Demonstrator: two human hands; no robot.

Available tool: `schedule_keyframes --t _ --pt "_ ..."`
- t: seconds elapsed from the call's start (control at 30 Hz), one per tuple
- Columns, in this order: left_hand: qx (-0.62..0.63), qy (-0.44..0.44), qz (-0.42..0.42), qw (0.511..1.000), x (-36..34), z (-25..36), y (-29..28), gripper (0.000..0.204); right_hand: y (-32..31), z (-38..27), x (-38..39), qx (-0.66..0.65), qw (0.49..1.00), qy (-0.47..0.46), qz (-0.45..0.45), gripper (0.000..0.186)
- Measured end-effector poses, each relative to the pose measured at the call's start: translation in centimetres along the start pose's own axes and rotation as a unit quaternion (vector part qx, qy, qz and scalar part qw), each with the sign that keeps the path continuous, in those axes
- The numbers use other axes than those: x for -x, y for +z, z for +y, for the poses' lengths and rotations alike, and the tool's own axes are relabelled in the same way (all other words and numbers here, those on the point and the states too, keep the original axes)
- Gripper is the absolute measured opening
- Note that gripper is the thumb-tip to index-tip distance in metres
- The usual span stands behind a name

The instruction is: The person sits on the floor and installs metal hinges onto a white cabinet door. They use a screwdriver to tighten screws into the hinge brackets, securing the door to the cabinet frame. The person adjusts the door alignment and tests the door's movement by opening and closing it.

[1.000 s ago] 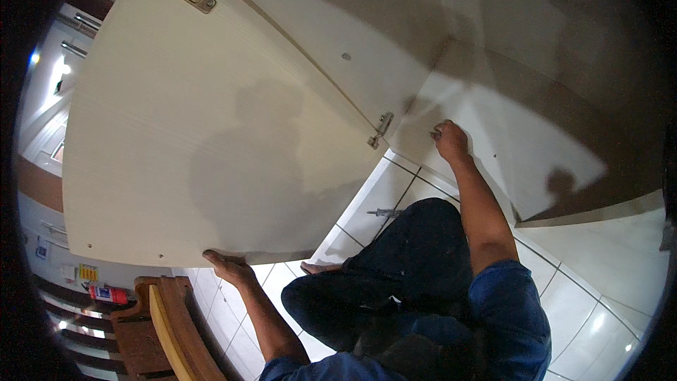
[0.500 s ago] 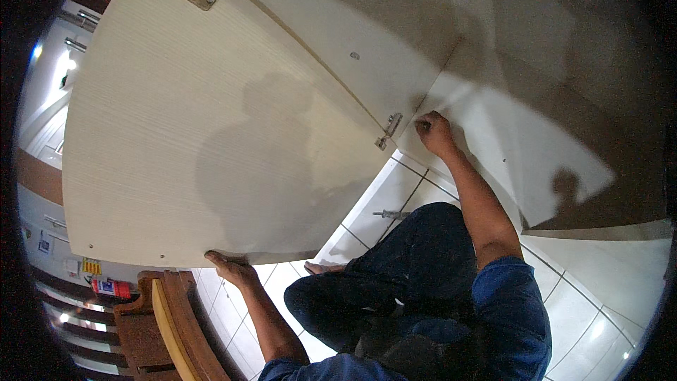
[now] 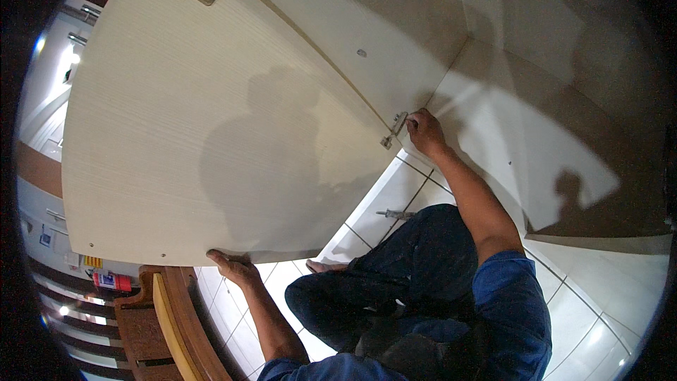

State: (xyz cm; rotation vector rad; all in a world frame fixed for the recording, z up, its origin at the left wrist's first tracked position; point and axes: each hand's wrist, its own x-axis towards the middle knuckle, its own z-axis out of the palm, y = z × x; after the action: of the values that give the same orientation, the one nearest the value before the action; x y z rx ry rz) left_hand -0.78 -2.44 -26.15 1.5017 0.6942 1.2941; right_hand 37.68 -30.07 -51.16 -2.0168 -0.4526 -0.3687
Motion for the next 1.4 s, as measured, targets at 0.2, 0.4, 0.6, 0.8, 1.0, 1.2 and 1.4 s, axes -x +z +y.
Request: schedule_keyframes --t 0.2,0.4,0.6,0.8,1.0,1.2,1.4 --pt "0.000 -0.003 -0.027 1.000 -0.2 0.0 -0.3 0.109 -0.4 -1.0 0.2 0.007 1.000 0.020 0.009 0.013" --pt "-0.017 -0.030 0.039 0.999 -1.1 -1.4 -1.7 0.080 0.0 -1.3 0.5 0.007 1.000 0.026 0.013 0.012" --pt "0.022 0.000 0.059 0.998 -1.4 -1.8 -1.3 0.077 0.4 -2.2 0.7 -0.046 0.995 0.062 0.065 0.012" --pt "-0.020 -0.039 0.014 0.999 -1.2 -1.6 -2.3 0.080 2.1 -1.3 0.5 -0.085 0.982 0.147 0.088 0.016" --pt "-0.032 -0.040 0.024 0.998 0.3 0.3 -0.1 0.085 3.7 -0.8 0.1 0.082 0.976 0.166 0.112 0.020" --pt "-0.002 -0.036 0.014 0.999 -1.2 -1.7 -1.8 0.086 2.6 -0.2 -0.2 0.028 0.993 0.091 0.068 0.022" --pt "-0.008 -0.028 0.025 0.999 -1.8 -2.5 -2.8 0.082 5.2 1.7 -0.2 0.006 0.982 0.168 0.089 0.023"
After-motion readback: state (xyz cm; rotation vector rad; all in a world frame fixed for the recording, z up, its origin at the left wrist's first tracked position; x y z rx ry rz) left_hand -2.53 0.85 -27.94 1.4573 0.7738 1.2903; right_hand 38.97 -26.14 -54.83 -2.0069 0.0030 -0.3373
